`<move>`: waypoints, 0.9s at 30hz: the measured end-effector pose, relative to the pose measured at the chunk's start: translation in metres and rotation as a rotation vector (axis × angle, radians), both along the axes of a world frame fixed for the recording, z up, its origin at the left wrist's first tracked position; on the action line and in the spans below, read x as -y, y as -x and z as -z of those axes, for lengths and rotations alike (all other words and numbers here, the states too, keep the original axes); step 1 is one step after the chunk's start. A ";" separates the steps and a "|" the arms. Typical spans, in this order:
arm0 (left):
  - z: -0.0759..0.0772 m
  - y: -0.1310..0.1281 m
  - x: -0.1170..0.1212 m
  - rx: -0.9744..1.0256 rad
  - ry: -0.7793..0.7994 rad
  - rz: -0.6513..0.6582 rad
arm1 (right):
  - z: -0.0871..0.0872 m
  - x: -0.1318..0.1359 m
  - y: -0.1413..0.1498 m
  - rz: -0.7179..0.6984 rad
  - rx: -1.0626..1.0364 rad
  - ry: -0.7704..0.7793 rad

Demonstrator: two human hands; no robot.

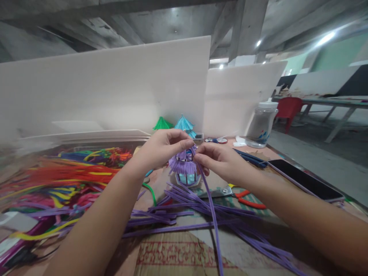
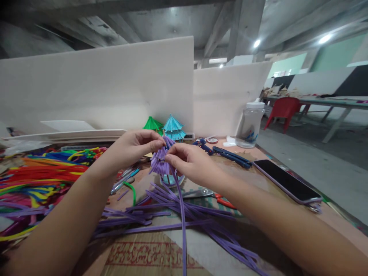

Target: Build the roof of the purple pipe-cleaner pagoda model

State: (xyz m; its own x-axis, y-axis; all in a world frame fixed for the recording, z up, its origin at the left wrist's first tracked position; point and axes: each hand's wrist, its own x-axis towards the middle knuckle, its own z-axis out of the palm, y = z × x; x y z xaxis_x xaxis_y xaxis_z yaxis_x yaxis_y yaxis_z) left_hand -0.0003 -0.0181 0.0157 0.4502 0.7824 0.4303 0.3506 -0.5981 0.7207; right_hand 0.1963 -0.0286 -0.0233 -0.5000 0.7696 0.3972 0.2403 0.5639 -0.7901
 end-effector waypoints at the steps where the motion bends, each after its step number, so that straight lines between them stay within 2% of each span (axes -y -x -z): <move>1: 0.000 0.000 0.001 0.005 -0.012 -0.021 | 0.001 0.000 0.000 0.000 -0.001 0.012; 10: 0.004 -0.003 0.000 0.110 -0.158 -0.139 | -0.001 -0.003 -0.005 0.034 0.074 0.003; 12: 0.007 -0.001 -0.005 0.125 -0.187 -0.192 | -0.001 -0.003 -0.009 0.095 0.128 -0.080; 16: 0.013 0.004 -0.020 0.154 -0.248 -0.285 | 0.005 -0.004 -0.016 0.279 0.354 -0.378; 18: 0.018 0.006 -0.030 0.104 -0.237 -0.276 | 0.009 -0.006 -0.016 0.320 0.435 -0.439; 22: 0.028 0.005 -0.043 0.041 -0.194 -0.263 | 0.013 -0.007 -0.014 0.344 0.480 -0.436; 27: 0.031 0.000 -0.042 -0.018 -0.170 -0.231 | 0.013 -0.006 -0.013 0.343 0.487 -0.420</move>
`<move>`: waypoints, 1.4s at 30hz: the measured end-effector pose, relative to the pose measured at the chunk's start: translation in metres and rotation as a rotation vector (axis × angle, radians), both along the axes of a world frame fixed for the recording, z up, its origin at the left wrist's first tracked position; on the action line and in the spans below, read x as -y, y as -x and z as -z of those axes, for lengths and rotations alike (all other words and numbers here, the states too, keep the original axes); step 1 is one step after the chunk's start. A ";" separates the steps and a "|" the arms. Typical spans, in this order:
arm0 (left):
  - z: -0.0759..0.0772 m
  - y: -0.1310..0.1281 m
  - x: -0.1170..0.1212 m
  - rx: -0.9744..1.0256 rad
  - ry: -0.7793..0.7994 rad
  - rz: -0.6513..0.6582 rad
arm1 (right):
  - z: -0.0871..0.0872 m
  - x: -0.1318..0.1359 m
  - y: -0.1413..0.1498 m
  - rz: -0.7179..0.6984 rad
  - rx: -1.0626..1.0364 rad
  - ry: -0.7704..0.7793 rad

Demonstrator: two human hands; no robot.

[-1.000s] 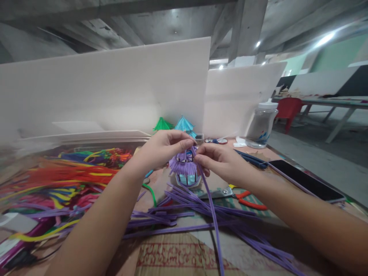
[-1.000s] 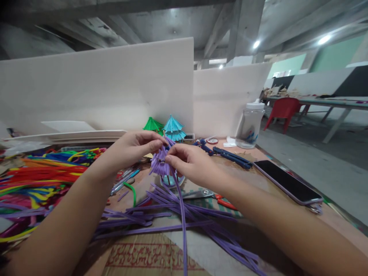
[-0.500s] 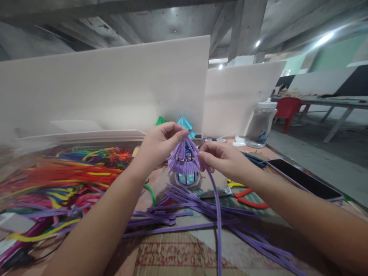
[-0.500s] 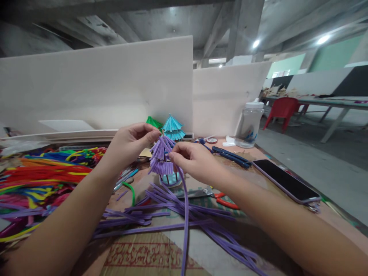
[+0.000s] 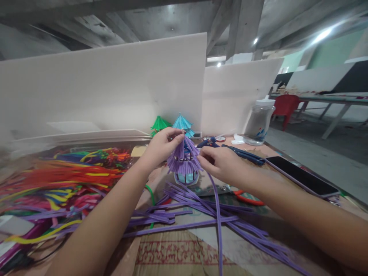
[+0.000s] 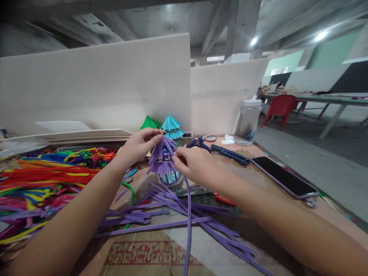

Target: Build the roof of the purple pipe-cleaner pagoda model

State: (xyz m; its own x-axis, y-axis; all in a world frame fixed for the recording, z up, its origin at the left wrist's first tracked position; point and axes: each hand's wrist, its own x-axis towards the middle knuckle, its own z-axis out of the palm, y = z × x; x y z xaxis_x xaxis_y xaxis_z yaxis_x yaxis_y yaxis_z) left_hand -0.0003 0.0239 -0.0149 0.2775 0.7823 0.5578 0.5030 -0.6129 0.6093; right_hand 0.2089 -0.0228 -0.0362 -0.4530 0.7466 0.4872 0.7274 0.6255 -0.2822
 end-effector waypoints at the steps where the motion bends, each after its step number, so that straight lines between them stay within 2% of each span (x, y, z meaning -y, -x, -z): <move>1: -0.001 -0.001 0.002 -0.012 -0.007 -0.002 | 0.000 0.000 0.000 -0.004 -0.002 0.001; 6: -0.005 -0.004 0.010 -0.007 0.001 -0.046 | 0.003 -0.002 0.000 -0.020 -0.001 -0.004; 11: -0.005 -0.003 0.010 0.033 0.024 -0.023 | 0.004 -0.002 0.003 0.000 0.026 -0.013; 16: -0.003 0.002 0.004 0.017 0.014 -0.026 | -0.004 -0.003 0.010 0.021 0.048 -0.020; 22: -0.002 0.009 -0.005 0.033 0.034 -0.014 | -0.014 -0.006 0.023 0.015 0.101 -0.139; 29: 0.002 0.013 -0.012 0.050 0.066 0.002 | 0.000 -0.008 0.017 -0.002 0.133 -0.075; 33: 0.001 0.012 -0.011 0.016 0.068 -0.015 | 0.009 -0.010 0.013 0.012 0.126 -0.164; 37: 0.001 0.012 -0.010 -0.002 0.049 -0.019 | 0.010 -0.010 0.014 0.018 0.160 -0.216; 42: -0.001 0.010 -0.007 -0.018 0.035 -0.026 | 0.009 -0.009 0.015 0.046 0.160 -0.189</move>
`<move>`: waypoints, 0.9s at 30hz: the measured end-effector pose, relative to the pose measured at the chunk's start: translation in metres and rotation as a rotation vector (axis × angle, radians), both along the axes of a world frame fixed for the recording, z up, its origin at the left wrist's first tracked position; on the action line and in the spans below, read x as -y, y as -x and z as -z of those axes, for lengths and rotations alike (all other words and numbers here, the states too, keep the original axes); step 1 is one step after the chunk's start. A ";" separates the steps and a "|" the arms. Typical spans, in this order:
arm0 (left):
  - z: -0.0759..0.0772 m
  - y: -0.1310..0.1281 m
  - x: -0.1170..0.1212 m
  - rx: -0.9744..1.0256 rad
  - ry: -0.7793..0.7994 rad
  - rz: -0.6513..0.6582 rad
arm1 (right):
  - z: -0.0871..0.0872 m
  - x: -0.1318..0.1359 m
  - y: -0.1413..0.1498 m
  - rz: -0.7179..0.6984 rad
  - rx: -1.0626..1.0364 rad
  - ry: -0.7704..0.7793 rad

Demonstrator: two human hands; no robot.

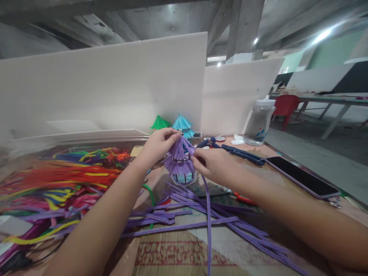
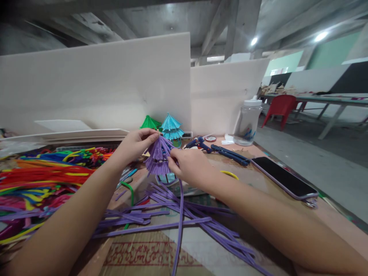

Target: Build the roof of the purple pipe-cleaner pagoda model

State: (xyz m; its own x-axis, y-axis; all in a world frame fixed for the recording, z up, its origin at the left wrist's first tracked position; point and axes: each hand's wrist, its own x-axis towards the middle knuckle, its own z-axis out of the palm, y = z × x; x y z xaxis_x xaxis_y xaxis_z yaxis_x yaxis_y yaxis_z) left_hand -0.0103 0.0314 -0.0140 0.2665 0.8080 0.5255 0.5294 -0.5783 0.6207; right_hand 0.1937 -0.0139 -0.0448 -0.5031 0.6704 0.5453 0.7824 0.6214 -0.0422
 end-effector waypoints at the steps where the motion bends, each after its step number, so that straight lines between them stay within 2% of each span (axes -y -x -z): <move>1: -0.001 -0.001 0.001 -0.004 0.003 0.004 | 0.000 0.000 0.000 0.014 -0.006 0.012; 11: -0.007 -0.005 0.013 -0.041 0.003 -0.007 | 0.002 0.001 0.003 0.010 -0.005 0.020; 19: -0.009 -0.005 0.015 -0.057 -0.001 -0.009 | -0.002 0.003 0.003 -0.009 -0.063 0.120; 27: -0.009 -0.006 0.017 -0.062 -0.016 0.002 | 0.006 0.001 0.007 -0.045 -0.052 0.074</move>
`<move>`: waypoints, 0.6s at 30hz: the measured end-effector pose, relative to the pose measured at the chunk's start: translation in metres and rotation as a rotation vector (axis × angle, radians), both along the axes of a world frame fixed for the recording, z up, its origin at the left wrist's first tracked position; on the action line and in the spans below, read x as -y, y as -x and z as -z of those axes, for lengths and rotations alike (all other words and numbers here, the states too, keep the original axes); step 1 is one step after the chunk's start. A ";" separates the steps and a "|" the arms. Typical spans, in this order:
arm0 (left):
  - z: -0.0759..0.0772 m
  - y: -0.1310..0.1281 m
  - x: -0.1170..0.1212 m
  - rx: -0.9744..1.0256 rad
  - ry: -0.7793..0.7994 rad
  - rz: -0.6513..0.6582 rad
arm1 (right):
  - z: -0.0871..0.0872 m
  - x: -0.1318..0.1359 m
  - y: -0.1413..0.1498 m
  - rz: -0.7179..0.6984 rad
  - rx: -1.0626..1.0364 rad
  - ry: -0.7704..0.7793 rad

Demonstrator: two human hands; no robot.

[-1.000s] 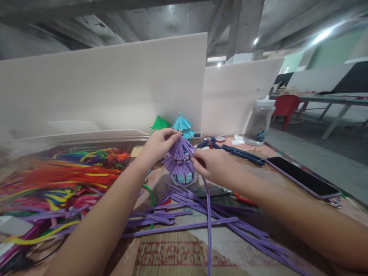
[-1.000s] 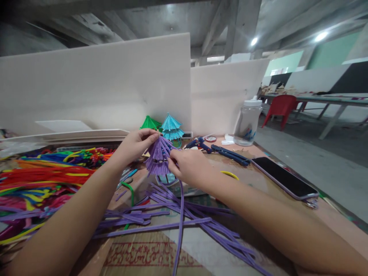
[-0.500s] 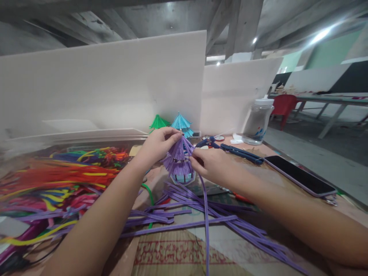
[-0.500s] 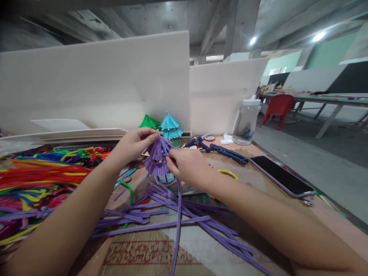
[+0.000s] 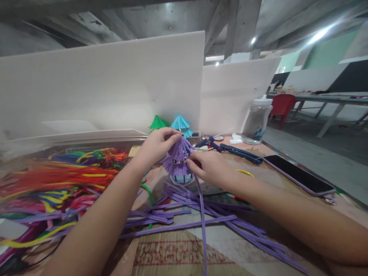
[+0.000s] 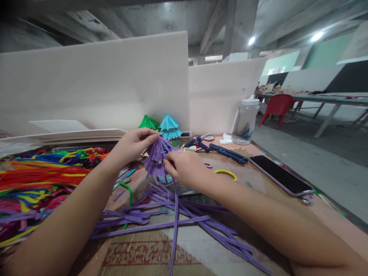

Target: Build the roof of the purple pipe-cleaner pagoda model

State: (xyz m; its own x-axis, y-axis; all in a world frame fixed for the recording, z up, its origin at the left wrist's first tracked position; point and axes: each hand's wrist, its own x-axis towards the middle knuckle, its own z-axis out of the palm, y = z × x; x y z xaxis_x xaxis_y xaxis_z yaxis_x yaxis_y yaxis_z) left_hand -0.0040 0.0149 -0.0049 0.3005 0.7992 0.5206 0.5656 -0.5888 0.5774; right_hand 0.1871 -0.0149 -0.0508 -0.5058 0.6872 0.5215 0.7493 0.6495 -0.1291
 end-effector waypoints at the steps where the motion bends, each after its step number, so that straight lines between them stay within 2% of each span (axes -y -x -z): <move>1: 0.000 0.000 0.000 0.002 -0.002 0.003 | 0.000 0.000 0.000 0.003 0.003 -0.002; 12: 0.002 0.005 -0.004 -0.019 -0.008 0.013 | 0.001 0.003 0.002 -0.002 -0.011 0.041; 15: 0.003 0.006 -0.006 -0.017 -0.010 0.014 | -0.010 0.004 -0.004 0.030 -0.052 0.027; 18: 0.003 0.004 -0.004 -0.016 -0.001 -0.003 | -0.030 -0.002 -0.020 0.118 -0.135 -0.020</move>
State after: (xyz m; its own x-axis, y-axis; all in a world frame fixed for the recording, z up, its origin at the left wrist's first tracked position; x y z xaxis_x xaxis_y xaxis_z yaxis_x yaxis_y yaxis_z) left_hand -0.0079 0.0189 -0.0077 0.3065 0.7994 0.5167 0.5760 -0.5879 0.5679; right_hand 0.2070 -0.0133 -0.0209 -0.3465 0.7264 0.5936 0.7973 0.5614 -0.2217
